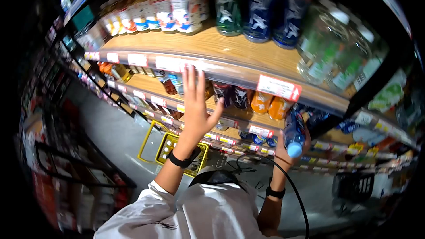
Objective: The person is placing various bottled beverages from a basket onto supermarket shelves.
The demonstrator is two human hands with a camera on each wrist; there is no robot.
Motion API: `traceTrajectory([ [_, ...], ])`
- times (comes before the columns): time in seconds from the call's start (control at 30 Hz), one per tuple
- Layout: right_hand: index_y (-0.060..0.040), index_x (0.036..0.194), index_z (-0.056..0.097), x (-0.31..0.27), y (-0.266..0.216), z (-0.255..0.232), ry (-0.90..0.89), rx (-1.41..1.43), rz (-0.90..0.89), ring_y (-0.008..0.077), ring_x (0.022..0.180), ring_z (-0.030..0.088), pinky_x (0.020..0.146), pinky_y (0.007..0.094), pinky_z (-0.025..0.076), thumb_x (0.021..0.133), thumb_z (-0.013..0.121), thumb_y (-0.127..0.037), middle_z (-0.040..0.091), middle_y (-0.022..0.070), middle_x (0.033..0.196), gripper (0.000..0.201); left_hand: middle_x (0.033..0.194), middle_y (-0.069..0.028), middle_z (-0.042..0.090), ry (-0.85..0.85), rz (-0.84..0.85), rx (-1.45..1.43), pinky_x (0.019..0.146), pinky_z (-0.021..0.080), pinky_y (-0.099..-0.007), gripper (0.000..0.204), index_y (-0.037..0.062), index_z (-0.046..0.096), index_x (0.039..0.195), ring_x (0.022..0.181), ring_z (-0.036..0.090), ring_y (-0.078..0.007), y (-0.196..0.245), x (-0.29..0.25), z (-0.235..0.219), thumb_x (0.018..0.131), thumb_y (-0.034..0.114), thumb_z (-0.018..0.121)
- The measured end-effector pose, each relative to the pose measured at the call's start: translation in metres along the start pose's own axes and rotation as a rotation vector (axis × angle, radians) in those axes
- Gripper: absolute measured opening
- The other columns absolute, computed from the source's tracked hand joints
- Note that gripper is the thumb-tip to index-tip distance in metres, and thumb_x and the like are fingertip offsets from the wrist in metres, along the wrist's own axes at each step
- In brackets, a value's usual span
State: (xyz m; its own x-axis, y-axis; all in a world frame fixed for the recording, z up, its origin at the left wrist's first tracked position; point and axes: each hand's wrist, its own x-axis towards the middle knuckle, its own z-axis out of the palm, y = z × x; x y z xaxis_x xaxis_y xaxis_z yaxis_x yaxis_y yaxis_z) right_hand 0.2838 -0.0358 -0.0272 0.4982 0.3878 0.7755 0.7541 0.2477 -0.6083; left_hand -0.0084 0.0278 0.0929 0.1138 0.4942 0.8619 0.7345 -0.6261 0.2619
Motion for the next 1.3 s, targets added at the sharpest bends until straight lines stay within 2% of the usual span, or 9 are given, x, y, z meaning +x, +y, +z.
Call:
traceTrajectory([
  [0.17, 0.003, 0.141, 0.052, 0.006, 0.012, 0.001, 0.022, -0.016, -0.084, 0.037, 0.125, 0.059, 0.112, 0.0473, 0.048, 0.071, 0.092, -0.006, 0.057, 0.0202, 0.139, 0.081, 0.168, -0.0335, 0.025, -0.076, -0.127, -0.215, 0.122, 0.034, -0.05, 0.085, -0.0019, 0.029, 0.163, 0.154, 0.033, -0.0486, 0.013, -0.033, -0.002, 0.092, 0.012, 0.073],
  [0.37, 0.0035, 0.142, 0.047, 0.015, 0.013, -0.006, -0.017, -0.013, -0.044, 0.0364, 0.127, 0.057, 0.116, 0.0474, 0.043, 0.074, 0.09, -0.003, 0.055, 0.0193, 0.138, 0.081, 0.159, -0.0273, 0.041, -0.146, -0.375, -0.411, 0.118, 0.04, -0.0483, 0.074, -0.0005, 0.036, 0.158, 0.143, 0.049, -0.0421, 0.024, -0.082, 0.001, 0.095, 0.009, 0.071],
  [0.5, 0.0005, 0.145, 0.043, 0.012, 0.009, -0.01, -0.017, 0.028, 0.07, 0.0349, 0.13, 0.055, 0.117, 0.0469, 0.041, 0.075, 0.09, -0.004, 0.054, 0.0193, 0.141, 0.084, 0.15, -0.0219, 0.05, -0.168, -0.478, -0.447, 0.112, 0.046, -0.0432, 0.067, 0.0006, 0.04, 0.156, 0.135, 0.058, -0.0324, 0.018, -0.109, 0.006, 0.096, 0.007, 0.071],
  [0.73, -0.0017, 0.144, 0.047, 0.012, 0.008, -0.009, -0.056, 0.007, 0.124, 0.0353, 0.128, 0.058, 0.115, 0.0469, 0.046, 0.073, 0.092, -0.005, 0.056, 0.0185, 0.141, 0.085, 0.145, -0.0197, 0.056, -0.254, -0.562, -0.633, 0.11, 0.048, -0.0431, 0.061, -0.0002, 0.045, 0.151, 0.133, 0.06, -0.0316, 0.03, -0.111, 0.005, 0.097, 0.007, 0.071],
  [0.93, 0.0011, 0.14, 0.052, 0.024, 0.006, -0.02, -0.111, -0.029, -0.11, 0.034, 0.126, 0.062, 0.113, 0.0437, 0.048, 0.069, 0.091, 0.002, 0.063, 0.0171, 0.136, 0.081, 0.138, -0.0212, 0.06, -0.262, -0.483, -0.581, 0.107, 0.05, -0.0412, 0.056, -0.0018, 0.052, 0.142, 0.126, 0.063, -0.0336, 0.028, -0.099, -0.006, 0.093, 0.009, 0.076],
  [1.0, 0.0027, 0.139, 0.053, 0.025, 0.002, -0.026, -0.11, 0.015, -0.109, 0.0347, 0.125, 0.062, 0.113, 0.0457, 0.048, 0.07, 0.09, 0.0, 0.063, 0.0183, 0.136, 0.078, 0.134, -0.0213, 0.063, -0.118, -0.33, -0.367, 0.106, 0.05, -0.0419, 0.052, -0.0029, 0.057, 0.135, 0.125, 0.064, -0.0345, 0.012, -0.078, -0.021, 0.09, 0.008, 0.079],
  [1.07, 0.0042, 0.141, 0.049, 0.029, 0.002, -0.033, -0.022, 0.066, -0.317, 0.035, 0.124, 0.062, 0.113, 0.0487, 0.047, 0.072, 0.089, -0.002, 0.062, 0.0203, 0.137, 0.08, 0.129, -0.0195, 0.065, 0.067, -0.23, -0.295, 0.101, 0.052, -0.0424, 0.054, -0.0019, 0.061, 0.128, 0.121, 0.065, -0.0335, -0.01, -0.042, -0.043, 0.082, 0.011, 0.088],
  [1.1, -0.002, 0.153, 0.03, 0.029, 0.014, -0.035, -0.089, 0.073, -0.347, 0.0365, 0.131, 0.057, 0.118, 0.0518, 0.042, 0.078, 0.088, -0.005, 0.056, 0.0224, 0.144, 0.095, 0.125, -0.0174, 0.065, 0.124, -0.151, -0.202, 0.099, 0.053, -0.0413, 0.058, -0.001, 0.061, 0.124, 0.118, 0.064, -0.0327, -0.024, -0.019, -0.059, 0.079, 0.015, 0.092],
  [1.3, -0.0011, 0.153, 0.03, 0.019, 0.023, -0.04, -0.079, 0.165, -0.173, 0.0375, 0.131, 0.057, 0.119, 0.053, 0.04, 0.079, 0.089, -0.006, 0.056, 0.0234, 0.142, 0.095, 0.108, -0.0098, 0.057, 0.033, 0.069, 0.211, 0.09, 0.046, -0.0449, 0.065, 0.006, 0.061, 0.11, 0.102, 0.055, -0.0336, -0.086, 0.074, -0.096, 0.069, 0.046, 0.091],
])
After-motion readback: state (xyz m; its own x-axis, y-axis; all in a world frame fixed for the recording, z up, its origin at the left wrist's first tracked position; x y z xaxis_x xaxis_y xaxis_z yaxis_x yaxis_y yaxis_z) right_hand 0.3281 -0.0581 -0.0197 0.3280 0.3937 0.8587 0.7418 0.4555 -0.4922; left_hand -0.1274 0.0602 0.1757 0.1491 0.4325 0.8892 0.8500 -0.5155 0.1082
